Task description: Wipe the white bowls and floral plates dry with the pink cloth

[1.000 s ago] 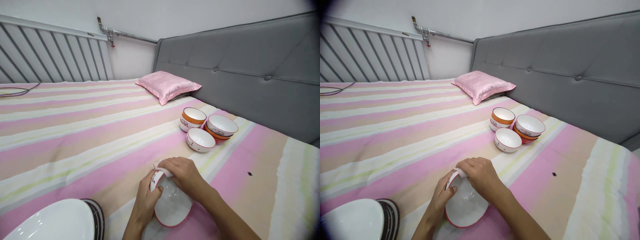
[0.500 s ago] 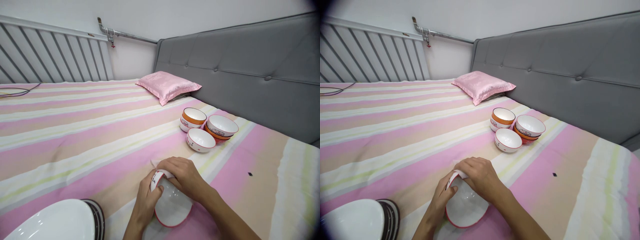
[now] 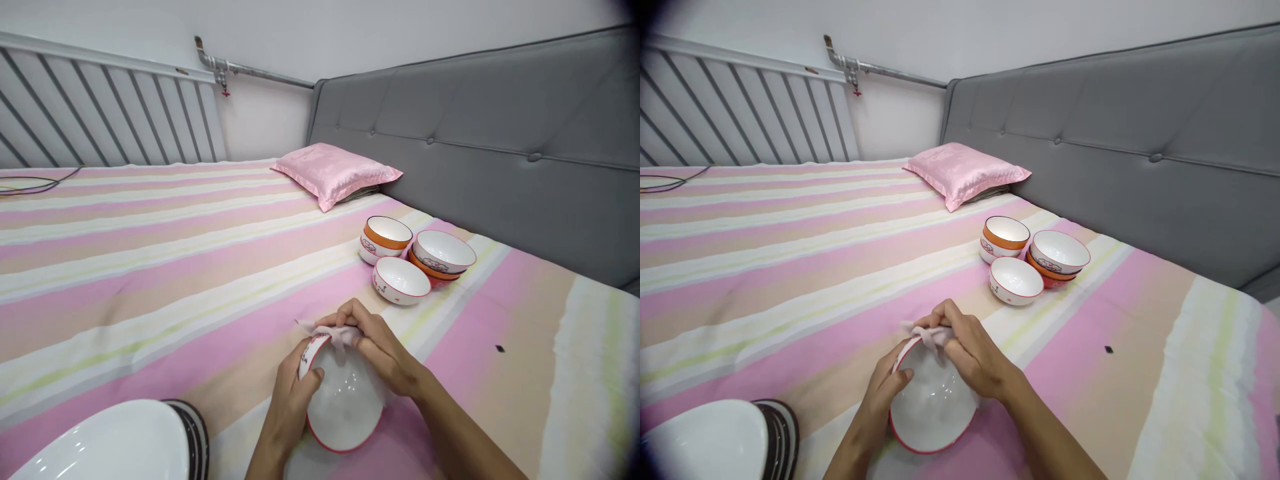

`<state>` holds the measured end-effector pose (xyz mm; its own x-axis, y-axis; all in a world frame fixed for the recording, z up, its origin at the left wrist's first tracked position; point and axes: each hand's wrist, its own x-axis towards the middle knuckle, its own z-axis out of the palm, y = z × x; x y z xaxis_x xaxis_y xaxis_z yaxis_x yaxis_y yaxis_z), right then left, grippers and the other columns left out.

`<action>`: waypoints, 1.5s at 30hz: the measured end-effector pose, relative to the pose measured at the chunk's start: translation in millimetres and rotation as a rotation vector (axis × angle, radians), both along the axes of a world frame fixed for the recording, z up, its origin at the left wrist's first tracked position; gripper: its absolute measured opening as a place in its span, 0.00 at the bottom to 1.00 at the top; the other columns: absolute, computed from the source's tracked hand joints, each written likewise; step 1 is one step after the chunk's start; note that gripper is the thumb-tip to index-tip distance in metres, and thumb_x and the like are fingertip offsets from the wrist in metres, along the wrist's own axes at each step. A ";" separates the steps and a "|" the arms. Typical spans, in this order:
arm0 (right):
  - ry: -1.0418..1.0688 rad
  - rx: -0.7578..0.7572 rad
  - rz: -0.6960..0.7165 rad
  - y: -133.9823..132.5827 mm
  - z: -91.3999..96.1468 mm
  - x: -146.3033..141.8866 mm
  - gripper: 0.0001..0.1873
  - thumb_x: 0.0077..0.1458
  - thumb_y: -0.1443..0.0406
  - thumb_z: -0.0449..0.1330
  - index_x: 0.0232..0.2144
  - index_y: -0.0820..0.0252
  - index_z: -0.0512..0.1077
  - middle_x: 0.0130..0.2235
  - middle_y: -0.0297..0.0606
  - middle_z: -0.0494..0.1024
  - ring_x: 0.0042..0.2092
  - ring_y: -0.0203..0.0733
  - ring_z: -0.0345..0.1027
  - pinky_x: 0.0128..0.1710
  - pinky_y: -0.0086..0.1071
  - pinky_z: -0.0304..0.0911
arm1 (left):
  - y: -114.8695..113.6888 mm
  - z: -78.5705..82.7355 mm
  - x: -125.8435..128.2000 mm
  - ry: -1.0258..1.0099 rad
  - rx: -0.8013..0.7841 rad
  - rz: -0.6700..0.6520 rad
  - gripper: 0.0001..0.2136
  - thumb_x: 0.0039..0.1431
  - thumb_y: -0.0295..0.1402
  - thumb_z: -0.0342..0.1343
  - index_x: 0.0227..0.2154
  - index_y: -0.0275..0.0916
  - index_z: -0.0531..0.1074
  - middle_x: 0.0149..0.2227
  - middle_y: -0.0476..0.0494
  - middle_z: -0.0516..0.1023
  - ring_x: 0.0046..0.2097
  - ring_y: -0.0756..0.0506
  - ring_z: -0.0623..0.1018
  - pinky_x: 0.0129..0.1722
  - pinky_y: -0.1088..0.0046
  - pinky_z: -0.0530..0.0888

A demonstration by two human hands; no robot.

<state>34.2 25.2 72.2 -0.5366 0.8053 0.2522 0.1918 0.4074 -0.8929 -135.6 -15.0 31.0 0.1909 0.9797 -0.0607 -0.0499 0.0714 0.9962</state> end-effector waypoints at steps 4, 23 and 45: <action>-0.050 0.018 -0.041 0.9 -3.0 -2.3 0.08 0.55 0.72 0.45 0.34 0.56 0.58 0.44 0.39 0.75 0.36 0.38 0.68 0.39 0.35 0.62 | -0.3 1.5 0.4 -0.005 0.000 0.007 0.20 0.49 0.33 0.49 0.47 0.37 0.69 0.43 0.41 0.76 0.42 0.39 0.72 0.42 0.66 0.67; -0.253 0.627 -0.038 4.3 -10.2 -12.7 0.12 0.58 0.72 0.52 0.41 0.54 0.70 0.42 0.35 0.78 0.48 0.39 0.68 0.48 0.37 0.60 | 0.4 3.1 0.9 0.043 0.085 0.030 0.19 0.50 0.29 0.47 0.45 0.35 0.70 0.42 0.43 0.75 0.44 0.40 0.70 0.46 0.65 0.65; -0.358 0.242 -0.103 10.1 -14.2 -2.3 0.15 0.55 0.73 0.53 0.40 0.52 0.73 0.39 0.30 0.79 0.39 0.37 0.72 0.39 0.28 0.63 | 0.0 4.8 5.3 0.119 0.141 0.021 0.24 0.44 0.32 0.48 0.48 0.34 0.69 0.41 0.42 0.75 0.40 0.40 0.72 0.42 0.67 0.68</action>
